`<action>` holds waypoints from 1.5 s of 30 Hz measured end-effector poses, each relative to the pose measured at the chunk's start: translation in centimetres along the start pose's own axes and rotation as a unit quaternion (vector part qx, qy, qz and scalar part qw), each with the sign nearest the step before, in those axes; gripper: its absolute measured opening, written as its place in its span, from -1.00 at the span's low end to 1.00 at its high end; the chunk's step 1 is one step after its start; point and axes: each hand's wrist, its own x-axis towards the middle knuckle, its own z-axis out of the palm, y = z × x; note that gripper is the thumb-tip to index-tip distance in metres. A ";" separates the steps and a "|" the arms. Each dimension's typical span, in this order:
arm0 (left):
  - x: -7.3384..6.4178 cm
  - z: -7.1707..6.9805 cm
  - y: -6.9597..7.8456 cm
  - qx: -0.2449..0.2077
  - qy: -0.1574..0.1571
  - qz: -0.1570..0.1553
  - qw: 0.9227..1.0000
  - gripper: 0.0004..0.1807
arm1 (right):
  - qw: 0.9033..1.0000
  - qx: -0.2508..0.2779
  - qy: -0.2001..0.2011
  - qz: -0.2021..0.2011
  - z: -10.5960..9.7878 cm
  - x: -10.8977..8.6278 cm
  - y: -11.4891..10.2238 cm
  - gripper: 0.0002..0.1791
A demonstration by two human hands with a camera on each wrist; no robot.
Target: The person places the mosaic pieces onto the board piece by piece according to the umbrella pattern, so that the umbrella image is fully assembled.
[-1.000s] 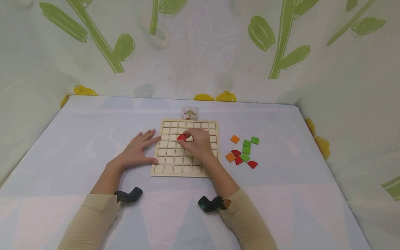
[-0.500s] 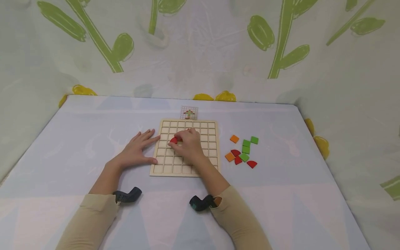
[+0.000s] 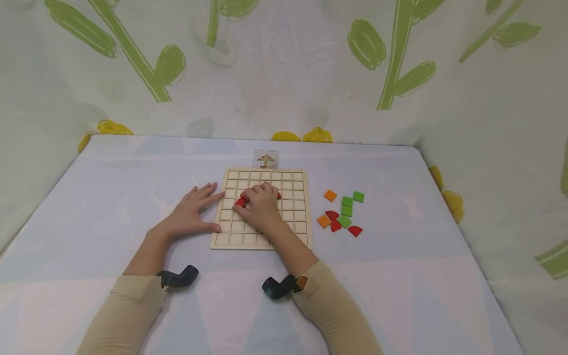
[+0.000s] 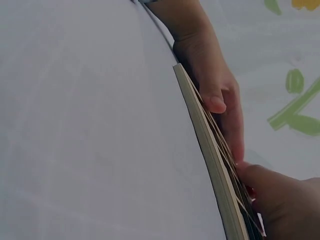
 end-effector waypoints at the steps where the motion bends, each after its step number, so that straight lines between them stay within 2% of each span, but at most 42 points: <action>1: 0.0 0.0 0.0 -0.001 0.000 0.000 1.000 0.07 | 1.000 -0.002 -0.002 0.004 0.0 0.0 0.0 -0.66; 7: 0.0 -0.1 0.1 -0.005 -0.003 -0.002 1.000 0.07 | 1.000 -0.013 0.002 0.014 -0.1 -0.2 0.0 -0.66; 14: 0.0 0.0 0.0 -0.006 -0.004 -0.004 1.000 0.07 | 1.000 -0.008 0.024 0.004 -0.2 -0.5 0.2 -0.71; 29: 0.0 0.2 -0.1 -0.001 -0.008 -0.007 1.000 0.07 | 0.998 0.032 -0.031 0.051 -0.6 -0.7 0.4 -0.80; 37: -0.1 0.3 -0.3 -0.003 -0.010 -0.011 1.000 0.07 | 0.999 0.034 0.005 0.019 -0.7 -1.0 0.3 -0.80; 45: 0.1 0.3 -0.2 -0.005 -0.008 -0.016 1.000 0.06 | 0.994 0.105 0.033 -0.012 -2.0 -1.8 -0.1 -0.78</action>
